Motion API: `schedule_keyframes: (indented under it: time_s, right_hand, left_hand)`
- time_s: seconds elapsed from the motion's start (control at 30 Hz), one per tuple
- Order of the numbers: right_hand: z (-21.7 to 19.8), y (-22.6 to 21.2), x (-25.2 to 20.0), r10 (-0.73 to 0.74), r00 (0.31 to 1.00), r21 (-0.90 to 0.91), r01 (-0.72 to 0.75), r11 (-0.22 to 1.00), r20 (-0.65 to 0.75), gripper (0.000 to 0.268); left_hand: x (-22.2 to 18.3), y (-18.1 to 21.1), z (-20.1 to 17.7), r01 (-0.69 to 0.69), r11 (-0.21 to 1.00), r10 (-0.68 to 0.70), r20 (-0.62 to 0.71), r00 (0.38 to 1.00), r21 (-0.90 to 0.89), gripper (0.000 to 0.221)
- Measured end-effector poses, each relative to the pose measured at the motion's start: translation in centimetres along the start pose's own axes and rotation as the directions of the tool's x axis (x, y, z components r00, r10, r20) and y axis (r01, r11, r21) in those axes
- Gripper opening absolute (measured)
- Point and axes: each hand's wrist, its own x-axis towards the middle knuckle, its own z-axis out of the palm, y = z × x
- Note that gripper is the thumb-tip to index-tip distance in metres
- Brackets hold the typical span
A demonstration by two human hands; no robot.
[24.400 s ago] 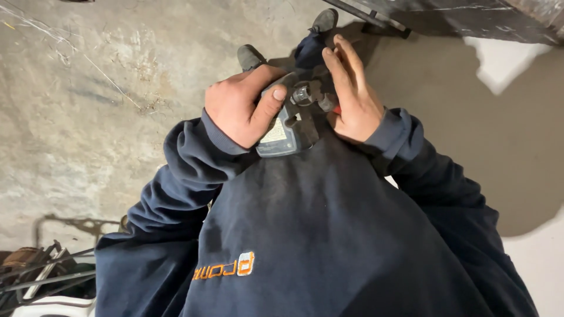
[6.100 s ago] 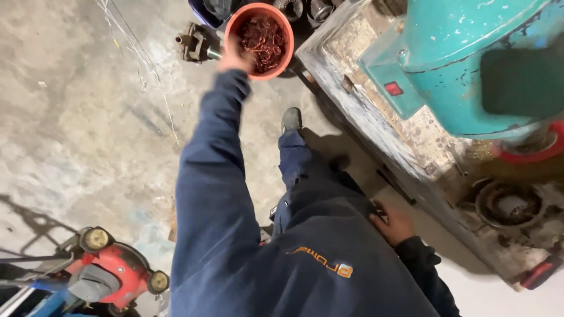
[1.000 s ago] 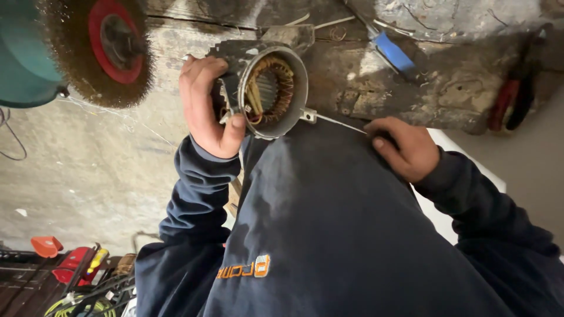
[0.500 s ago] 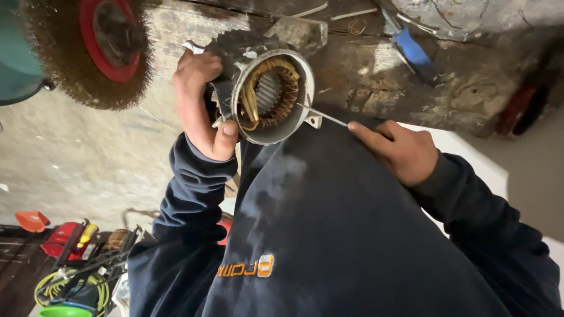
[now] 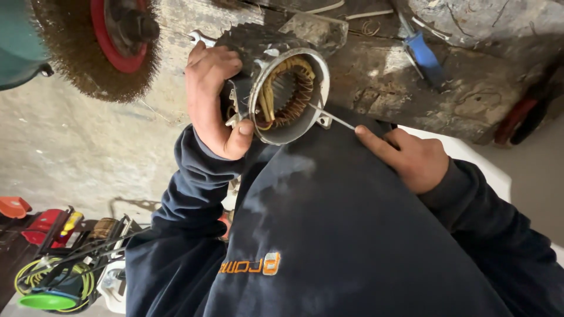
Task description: The person disassembles a small electric motor at a workbench. They use a screwdriver to pry open the motor housing, remove the end cover, pull out the armature, and handle the copper windings and wires while separating the motor components by hand.
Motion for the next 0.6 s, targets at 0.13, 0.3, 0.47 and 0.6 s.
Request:
schedule_keyframes:
  time_s: [0.13,0.3,0.47,0.6]
  right_hand:
    - [-0.7,-0.8,0.3,-0.022,0.998,0.007,0.022,1.0,-0.054,0.067]
    - [0.4,-0.5,-1.1,0.028,0.999,-0.14,-0.021,0.99,0.045,0.077]
    - [-0.8,-1.9,-0.9,0.051,0.998,-0.052,-0.053,0.997,-0.033,0.073]
    - [-0.8,-2.5,-1.1,0.051,0.994,-0.073,-0.059,0.996,-0.101,0.07]
  left_hand:
    - [-0.2,0.0,-0.1,0.009,1.0,-0.009,0.011,1.0,0.0,0.063]
    - [0.0,-0.1,-0.2,0.002,1.0,-0.002,0.019,1.0,-0.001,0.063]
    - [-0.1,-0.1,-0.2,-0.009,1.0,0.009,0.016,1.0,-0.006,0.062]
    - [0.0,0.2,-0.2,-0.026,1.0,0.026,0.018,1.0,0.017,0.061]
